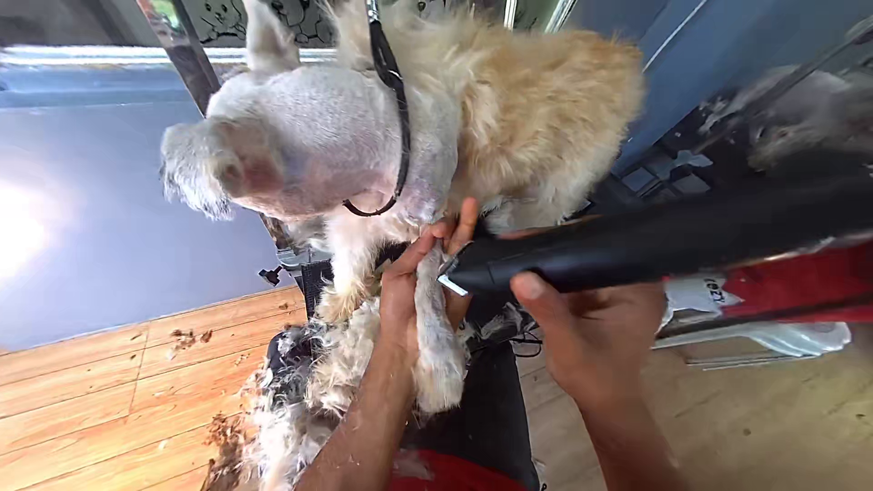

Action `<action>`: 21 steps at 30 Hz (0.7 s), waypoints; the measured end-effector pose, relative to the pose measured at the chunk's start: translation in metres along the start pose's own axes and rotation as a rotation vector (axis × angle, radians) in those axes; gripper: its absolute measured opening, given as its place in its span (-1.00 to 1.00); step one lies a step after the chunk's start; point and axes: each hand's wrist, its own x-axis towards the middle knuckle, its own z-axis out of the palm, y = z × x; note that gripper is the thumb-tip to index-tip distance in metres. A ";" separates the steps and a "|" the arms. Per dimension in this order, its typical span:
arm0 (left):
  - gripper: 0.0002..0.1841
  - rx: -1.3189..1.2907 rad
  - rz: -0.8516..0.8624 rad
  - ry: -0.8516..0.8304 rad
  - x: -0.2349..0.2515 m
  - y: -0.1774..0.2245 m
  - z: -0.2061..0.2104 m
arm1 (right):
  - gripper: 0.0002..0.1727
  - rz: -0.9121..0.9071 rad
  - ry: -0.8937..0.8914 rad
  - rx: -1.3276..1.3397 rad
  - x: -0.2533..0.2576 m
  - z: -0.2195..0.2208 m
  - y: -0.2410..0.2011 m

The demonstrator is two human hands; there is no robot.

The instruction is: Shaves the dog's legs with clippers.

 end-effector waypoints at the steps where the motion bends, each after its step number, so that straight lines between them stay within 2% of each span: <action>1: -0.64 0.009 -0.027 -0.026 -0.001 0.001 -0.001 | -0.53 -0.012 0.011 -0.035 0.004 0.004 0.001; 6: -0.50 0.306 -0.043 0.042 -0.008 0.003 -0.001 | -0.50 0.062 -0.003 -0.046 0.013 0.010 0.008; 11: -0.38 0.389 -0.056 0.016 0.002 0.007 -0.002 | -0.56 0.222 -0.016 0.164 -0.001 0.010 0.024; 15: -0.39 0.416 -0.080 0.027 0.000 0.012 0.001 | -0.53 0.329 -0.006 0.324 -0.019 0.009 0.029; 19: -0.45 0.175 -0.045 0.021 0.003 0.018 -0.011 | -0.58 0.236 -0.102 0.245 -0.029 0.006 0.019; 20: -0.52 0.100 -0.045 0.036 0.001 0.017 -0.010 | -0.56 0.214 -0.144 0.181 -0.030 0.004 0.014; 21: -0.63 0.020 -0.048 -0.021 -0.001 0.016 -0.013 | -0.52 0.201 -0.188 0.123 -0.029 0.001 0.007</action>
